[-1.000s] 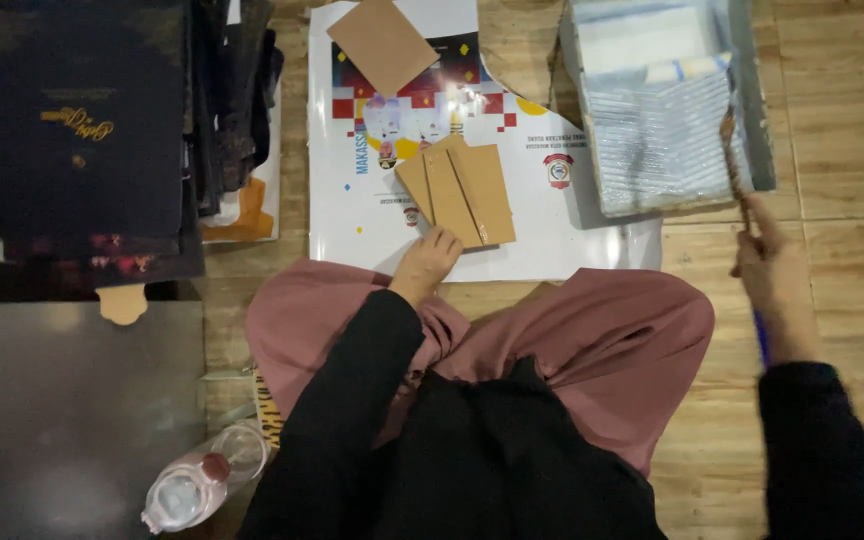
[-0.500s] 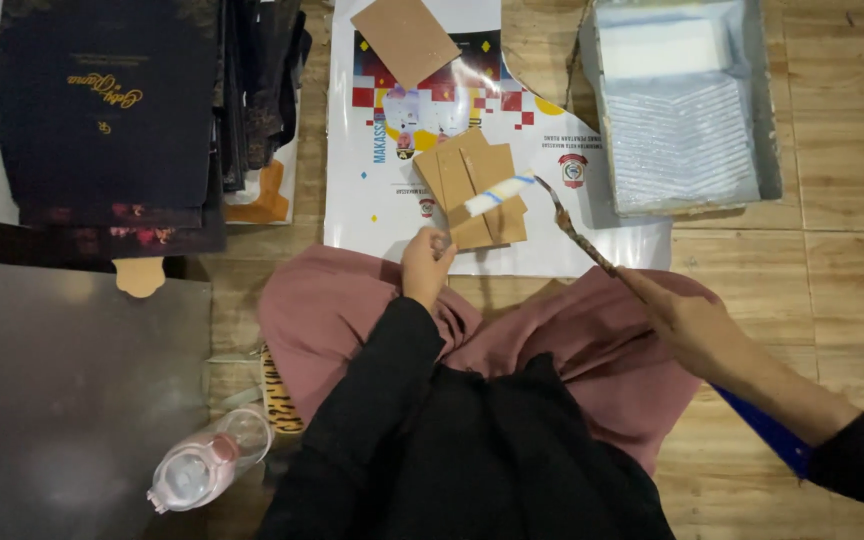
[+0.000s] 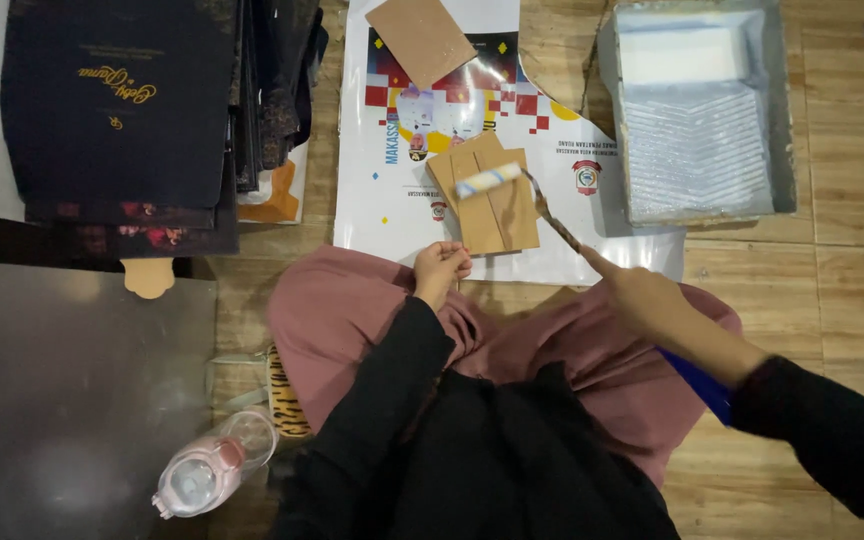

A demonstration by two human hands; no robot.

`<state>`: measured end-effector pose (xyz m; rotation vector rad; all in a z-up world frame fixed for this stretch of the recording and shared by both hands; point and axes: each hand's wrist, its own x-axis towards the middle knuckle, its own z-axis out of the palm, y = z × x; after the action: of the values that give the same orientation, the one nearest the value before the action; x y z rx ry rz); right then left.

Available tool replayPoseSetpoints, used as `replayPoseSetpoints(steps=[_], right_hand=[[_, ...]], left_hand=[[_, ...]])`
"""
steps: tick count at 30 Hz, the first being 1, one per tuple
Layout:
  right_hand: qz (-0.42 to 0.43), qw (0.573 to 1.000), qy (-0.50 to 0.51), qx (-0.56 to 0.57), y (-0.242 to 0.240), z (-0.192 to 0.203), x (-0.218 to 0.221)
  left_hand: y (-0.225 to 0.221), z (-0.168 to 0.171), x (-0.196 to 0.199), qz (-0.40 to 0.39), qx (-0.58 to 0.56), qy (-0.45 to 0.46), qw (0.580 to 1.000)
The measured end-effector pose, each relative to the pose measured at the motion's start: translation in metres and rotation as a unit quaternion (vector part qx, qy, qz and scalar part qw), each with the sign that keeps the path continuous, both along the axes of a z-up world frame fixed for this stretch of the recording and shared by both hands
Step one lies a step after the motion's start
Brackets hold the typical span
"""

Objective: Applying white paint to small cardboard rectangles using a hand-held roller on a production floor.

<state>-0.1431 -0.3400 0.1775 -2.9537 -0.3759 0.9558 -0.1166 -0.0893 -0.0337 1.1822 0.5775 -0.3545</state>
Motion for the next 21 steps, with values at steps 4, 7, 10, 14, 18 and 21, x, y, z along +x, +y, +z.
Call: replayPoseSetpoints(steps=[4, 7, 10, 14, 18, 21], right_hand=[[-0.026, 1.000, -0.007, 0.007, 0.016, -0.026, 0.028], [-0.048, 0.999, -0.007, 0.018, 0.026, -0.019, 0.025], [-0.060, 0.997, 0.031, 0.023, 0.035, 0.023, -0.001], [-0.089, 0.992, 0.090, -0.001, 0.024, 0.047, -0.040], [-0.038, 0.994, 0.069, -0.070, -0.005, 0.030, -0.071], [-0.073, 0.993, 0.087, -0.044, 0.016, 0.050, -0.056]], left_hand=[[-0.007, -0.006, -0.003, 0.029, 0.018, 0.004, 0.999], [-0.011, -0.001, -0.005, 0.062, 0.017, 0.008, 0.998], [-0.014, -0.005, -0.005, 0.076, 0.005, 0.002, 0.997], [-0.013, -0.008, -0.006, 0.080, -0.003, 0.003, 0.997], [-0.011, -0.002, -0.009, 0.075, -0.007, 0.002, 0.997], [-0.010, -0.003, -0.009, 0.068, -0.003, 0.004, 0.998]])
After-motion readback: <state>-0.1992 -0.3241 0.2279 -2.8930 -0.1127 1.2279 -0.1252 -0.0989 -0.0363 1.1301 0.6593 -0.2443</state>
